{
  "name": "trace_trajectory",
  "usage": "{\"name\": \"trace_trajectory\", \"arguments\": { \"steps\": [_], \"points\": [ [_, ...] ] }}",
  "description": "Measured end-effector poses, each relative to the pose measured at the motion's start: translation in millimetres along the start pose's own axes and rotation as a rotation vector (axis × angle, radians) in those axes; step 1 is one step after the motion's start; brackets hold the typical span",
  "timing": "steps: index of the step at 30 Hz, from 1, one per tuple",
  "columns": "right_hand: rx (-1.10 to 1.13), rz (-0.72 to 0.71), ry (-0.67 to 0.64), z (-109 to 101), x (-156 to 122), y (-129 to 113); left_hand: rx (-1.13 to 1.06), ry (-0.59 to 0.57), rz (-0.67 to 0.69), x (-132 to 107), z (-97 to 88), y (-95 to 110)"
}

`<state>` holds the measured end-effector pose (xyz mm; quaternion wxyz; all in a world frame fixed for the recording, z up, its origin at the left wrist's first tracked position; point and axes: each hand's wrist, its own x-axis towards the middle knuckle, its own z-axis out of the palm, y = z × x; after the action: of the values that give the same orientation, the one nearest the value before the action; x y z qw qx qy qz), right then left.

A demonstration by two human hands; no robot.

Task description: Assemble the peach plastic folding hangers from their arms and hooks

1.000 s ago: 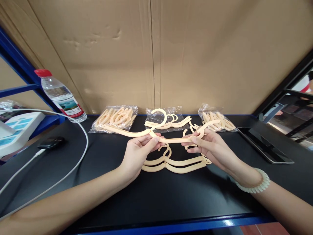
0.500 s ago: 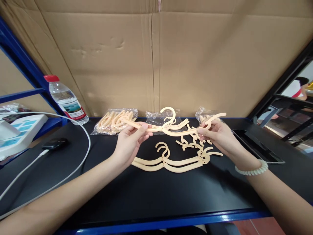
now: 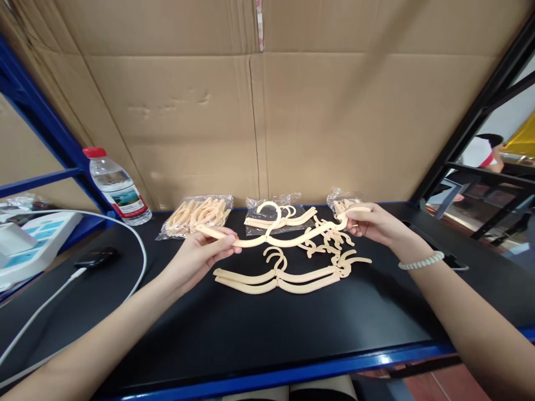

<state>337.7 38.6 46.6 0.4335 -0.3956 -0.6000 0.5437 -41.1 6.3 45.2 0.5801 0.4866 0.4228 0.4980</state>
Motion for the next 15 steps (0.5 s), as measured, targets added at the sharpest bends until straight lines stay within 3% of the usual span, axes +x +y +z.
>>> {"name": "trace_trajectory", "arguments": {
  "steps": [8,11,15],
  "points": [
    [-0.222,0.217,-0.355,-25,-11,-12,0.239,-0.317,-0.154,10,-20.9,5],
    [-0.287,0.209,-0.417,-34,-10,-11,0.425,-0.349,-0.02,11,-22.2,5],
    [-0.322,0.21,-0.405,-41,-5,-5,0.7,-0.336,0.218,11,-20.9,3]
  ]
}}
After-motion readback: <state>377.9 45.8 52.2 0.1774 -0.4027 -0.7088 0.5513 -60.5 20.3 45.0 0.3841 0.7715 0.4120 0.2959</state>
